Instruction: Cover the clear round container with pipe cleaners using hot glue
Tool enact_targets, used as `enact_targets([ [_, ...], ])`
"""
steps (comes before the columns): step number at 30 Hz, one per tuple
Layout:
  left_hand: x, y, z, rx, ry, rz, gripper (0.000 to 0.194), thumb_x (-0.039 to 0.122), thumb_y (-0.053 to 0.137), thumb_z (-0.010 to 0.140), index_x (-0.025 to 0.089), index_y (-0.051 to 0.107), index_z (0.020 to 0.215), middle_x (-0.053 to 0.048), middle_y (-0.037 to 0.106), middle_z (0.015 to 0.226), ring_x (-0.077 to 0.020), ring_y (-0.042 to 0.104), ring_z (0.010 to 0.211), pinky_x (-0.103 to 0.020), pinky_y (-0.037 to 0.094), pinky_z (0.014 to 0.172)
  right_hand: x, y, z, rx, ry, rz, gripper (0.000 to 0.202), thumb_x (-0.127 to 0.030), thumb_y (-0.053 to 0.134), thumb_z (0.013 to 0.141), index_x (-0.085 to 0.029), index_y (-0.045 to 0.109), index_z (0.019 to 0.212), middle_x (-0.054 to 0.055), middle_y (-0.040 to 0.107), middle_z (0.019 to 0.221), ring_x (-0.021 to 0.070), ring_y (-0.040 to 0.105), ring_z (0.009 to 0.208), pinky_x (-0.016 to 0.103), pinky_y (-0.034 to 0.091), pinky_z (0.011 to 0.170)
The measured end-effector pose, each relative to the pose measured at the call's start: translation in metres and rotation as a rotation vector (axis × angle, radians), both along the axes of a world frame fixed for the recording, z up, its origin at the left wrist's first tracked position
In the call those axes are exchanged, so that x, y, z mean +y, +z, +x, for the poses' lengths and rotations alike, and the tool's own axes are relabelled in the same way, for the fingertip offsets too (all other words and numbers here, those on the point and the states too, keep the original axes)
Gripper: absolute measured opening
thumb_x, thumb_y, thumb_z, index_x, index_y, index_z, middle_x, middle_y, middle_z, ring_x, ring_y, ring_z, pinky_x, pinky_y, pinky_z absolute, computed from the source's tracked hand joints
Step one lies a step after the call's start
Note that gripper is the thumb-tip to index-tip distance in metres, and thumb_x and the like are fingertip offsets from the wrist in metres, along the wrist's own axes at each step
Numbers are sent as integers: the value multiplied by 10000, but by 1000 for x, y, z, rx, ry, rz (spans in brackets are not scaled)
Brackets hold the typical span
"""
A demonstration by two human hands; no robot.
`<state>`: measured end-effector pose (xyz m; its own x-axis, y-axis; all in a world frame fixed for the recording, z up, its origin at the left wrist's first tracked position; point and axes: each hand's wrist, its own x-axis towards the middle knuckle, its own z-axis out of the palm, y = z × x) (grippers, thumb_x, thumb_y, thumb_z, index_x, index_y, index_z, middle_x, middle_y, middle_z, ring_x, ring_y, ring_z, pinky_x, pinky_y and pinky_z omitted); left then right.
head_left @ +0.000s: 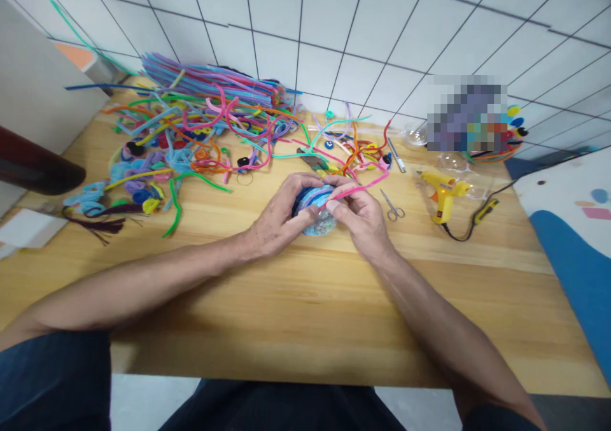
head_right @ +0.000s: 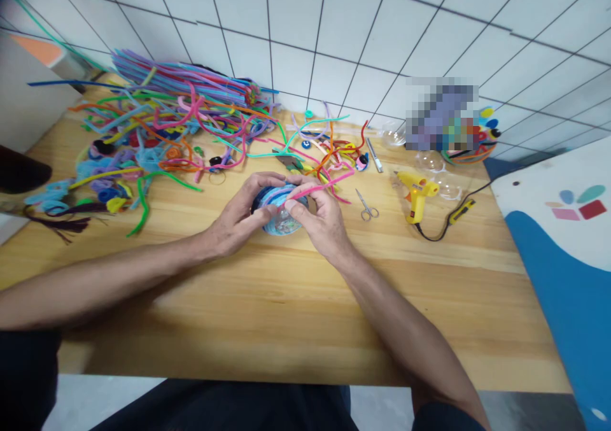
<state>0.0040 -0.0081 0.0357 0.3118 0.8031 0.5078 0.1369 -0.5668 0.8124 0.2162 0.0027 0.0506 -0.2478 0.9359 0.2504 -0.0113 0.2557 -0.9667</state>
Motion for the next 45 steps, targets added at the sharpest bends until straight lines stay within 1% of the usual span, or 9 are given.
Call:
enact_targets([
  [3,-1,1,-2,-4,-29,-6,398,506,518,1168,247,621,1452,-138,659,1494,-313,628,1431,-535,513,1231,1,-1,0,9,-9,-11,111,-379,848,923,-292,792,962,50,786,1370,299,684,1388,543,501,1242],
  [9,2,-2,1,4,-3,6,399,455,667,1116,245,610,1451,-134,669,1451,-288,661,1367,-503,538,1198,1,-2,-1,15,-16,-11,102,-378,835,923,-292,789,952,48,785,1334,290,680,1368,531,492,1245],
  [15,3,-1,1,4,4,14,389,466,668,1112,250,624,1432,-139,679,1439,-290,672,1352,-502,560,1181,-2,-3,-4,73,-19,-34,123,-401,847,924,-300,783,955,42,784,1306,278,672,1373,512,484,1248],
  [21,1,-2,4,-3,26,21,387,478,667,1107,245,634,1414,-140,677,1442,-281,674,1354,-476,558,1182,-5,-7,-5,142,-67,-61,187,-470,829,938,-298,756,947,39,788,1262,276,679,1351,511,493,1240],
  [27,2,-6,6,-22,29,55,376,491,657,1104,262,645,1402,-138,685,1406,-291,676,1343,-499,564,1171,-11,-16,-8,120,-110,5,323,-565,813,954,-309,719,1128,74,749,1348,302,667,1383,545,495,1250],
  [33,2,-6,3,-18,28,52,354,456,662,1101,243,644,1384,-147,684,1421,-297,666,1368,-519,557,1188,-15,-36,-9,32,-181,79,547,-686,740,976,-306,648,1357,111,700,1464,322,633,1440,570,472,1281],
  [37,0,-8,3,-28,34,39,367,466,662,1103,233,643,1386,-155,678,1427,-302,666,1366,-524,561,1177,-14,-47,-7,-2,-212,125,614,-724,704,990,-290,625,1417,129,690,1498,335,633,1450,577,475,1274],
  [42,-5,-12,4,-2,67,86,385,441,661,1115,239,619,1440,-153,650,1477,-289,643,1420,-517,542,1218,-17,-49,-6,-38,-195,154,662,-745,653,1017,-271,599,1476,144,681,1523,343,631,1455,586,477,1269],
  [45,-7,-14,3,-1,88,16,501,494,672,1102,240,563,1521,-159,639,1510,-303,645,1424,-528,548,1224,-20,-47,-6,-77,-164,147,703,-775,649,1004,-269,581,1487,147,683,1512,343,650,1425,563,516,1235],
])
